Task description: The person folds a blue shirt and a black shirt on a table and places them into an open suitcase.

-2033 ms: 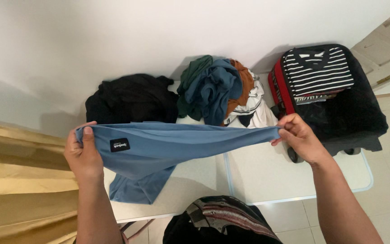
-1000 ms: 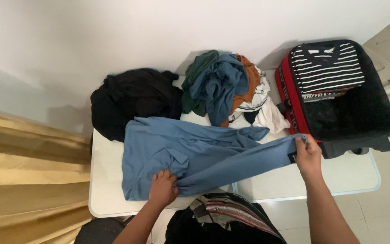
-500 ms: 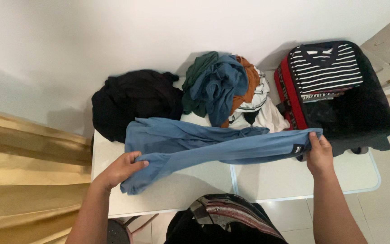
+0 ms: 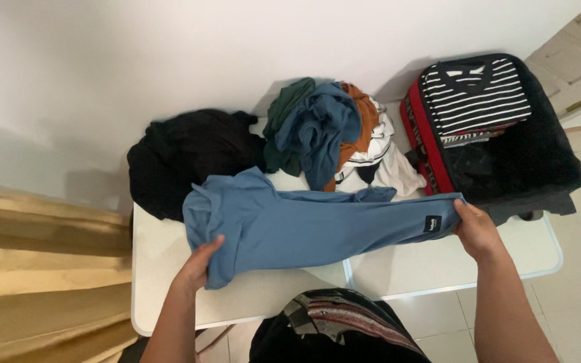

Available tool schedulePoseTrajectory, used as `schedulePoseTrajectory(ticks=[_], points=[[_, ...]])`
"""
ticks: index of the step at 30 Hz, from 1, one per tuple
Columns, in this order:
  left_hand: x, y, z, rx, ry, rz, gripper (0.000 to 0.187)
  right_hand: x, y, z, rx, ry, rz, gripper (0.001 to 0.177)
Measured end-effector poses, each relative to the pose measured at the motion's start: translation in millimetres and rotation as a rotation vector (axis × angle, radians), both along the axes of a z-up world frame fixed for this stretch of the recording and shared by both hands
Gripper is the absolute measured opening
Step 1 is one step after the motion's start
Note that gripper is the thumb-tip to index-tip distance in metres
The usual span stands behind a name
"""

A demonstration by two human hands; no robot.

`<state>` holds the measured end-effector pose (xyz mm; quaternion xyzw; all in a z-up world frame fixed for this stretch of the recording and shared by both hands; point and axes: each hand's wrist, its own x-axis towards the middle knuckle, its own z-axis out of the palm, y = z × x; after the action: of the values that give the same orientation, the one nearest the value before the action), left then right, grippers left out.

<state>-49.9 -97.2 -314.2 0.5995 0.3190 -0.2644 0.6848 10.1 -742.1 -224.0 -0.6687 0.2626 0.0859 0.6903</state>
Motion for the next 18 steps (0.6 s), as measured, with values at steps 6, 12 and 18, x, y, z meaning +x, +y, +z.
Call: schedulePoseTrajectory(ticks=[6, 12, 18], points=[[11, 16, 18, 0.468, -0.351, -0.004, 0.050, 16, 17, 11, -0.064, -0.002, -0.045, 0.044], [-1, 52, 114, 0.185, -0.352, 0.291, 0.043, 16, 4, 8, -0.009, -0.066, -0.150, 0.041], [-8, 96, 160, 0.127, -0.499, 0.375, 0.038, 25, -35, 15, 0.383, -0.257, 0.142, 0.048]])
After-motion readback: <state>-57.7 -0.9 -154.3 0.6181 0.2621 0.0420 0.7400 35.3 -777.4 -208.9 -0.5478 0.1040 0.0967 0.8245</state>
